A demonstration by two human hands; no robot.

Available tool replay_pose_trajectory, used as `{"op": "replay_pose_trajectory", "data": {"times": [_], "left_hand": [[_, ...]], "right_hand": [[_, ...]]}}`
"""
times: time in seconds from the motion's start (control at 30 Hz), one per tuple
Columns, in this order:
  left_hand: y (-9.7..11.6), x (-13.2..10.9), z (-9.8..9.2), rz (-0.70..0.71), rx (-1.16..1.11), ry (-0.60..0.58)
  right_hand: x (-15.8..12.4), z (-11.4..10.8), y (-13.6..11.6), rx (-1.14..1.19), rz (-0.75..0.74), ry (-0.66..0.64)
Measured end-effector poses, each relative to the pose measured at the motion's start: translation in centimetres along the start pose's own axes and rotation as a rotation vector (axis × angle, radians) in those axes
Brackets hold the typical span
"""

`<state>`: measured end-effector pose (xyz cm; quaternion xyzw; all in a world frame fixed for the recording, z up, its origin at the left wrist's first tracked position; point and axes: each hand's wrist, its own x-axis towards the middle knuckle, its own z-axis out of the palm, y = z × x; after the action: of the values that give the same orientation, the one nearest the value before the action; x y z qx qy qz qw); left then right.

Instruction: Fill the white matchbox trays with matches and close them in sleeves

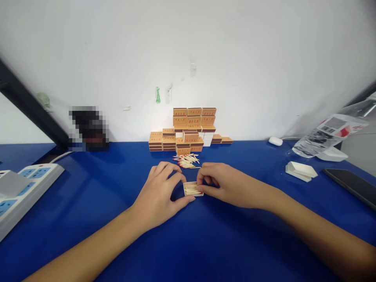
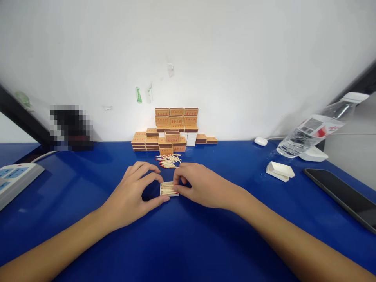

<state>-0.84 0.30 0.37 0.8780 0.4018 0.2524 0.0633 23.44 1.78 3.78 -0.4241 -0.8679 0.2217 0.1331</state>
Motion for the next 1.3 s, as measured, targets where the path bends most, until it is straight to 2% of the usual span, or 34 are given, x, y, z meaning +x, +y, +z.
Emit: {"op": "replay_pose_trajectory", "data": {"times": [0.3, 0.53, 0.7, 0.77, 0.9, 0.97, 1.03, 1.17, 1.3], "left_hand": [[-0.1, 0.1, -0.2, 0.038, -0.047, -0.033], [-0.1, 0.1, -0.2, 0.042, -0.041, -0.061], [-0.5, -0.1, -0.3, 0.054, 0.036, -0.049], [-0.5, -0.1, -0.3, 0.009, 0.061, -0.025], [0.0, 0.0, -0.4, -0.074, 0.06, 0.024], [0.2, 0.0, -0.3, -0.089, 0.049, 0.033], [0.3, -0.1, -0.3, -0.089, 0.047, 0.019], [0.2, -0.1, -0.2, -0.058, 0.035, -0.034], [0.1, 0.0, -0.2, -0.046, 0.002, -0.05]], "right_hand": [[0.4, 1.2, -1.2, 0.072, -0.053, 0.037], [0.3, 0.8, -1.0, 0.026, -0.04, -0.001], [1.0, 0.4, 0.1, -0.11, 0.117, 0.144], [0.9, 0.2, 0.2, -0.108, 0.146, 0.091], [0.3, -0.3, -0.6, 0.143, 0.05, -0.119], [0.3, -0.5, -0.9, 0.198, 0.044, -0.138], [0.5, -0.6, -0.4, 0.153, 0.089, -0.07], [1.7, 0.1, 2.2, -0.047, 0.174, 0.179], [2.3, 0.9, 4.1, -0.093, 0.12, 0.189]]}}
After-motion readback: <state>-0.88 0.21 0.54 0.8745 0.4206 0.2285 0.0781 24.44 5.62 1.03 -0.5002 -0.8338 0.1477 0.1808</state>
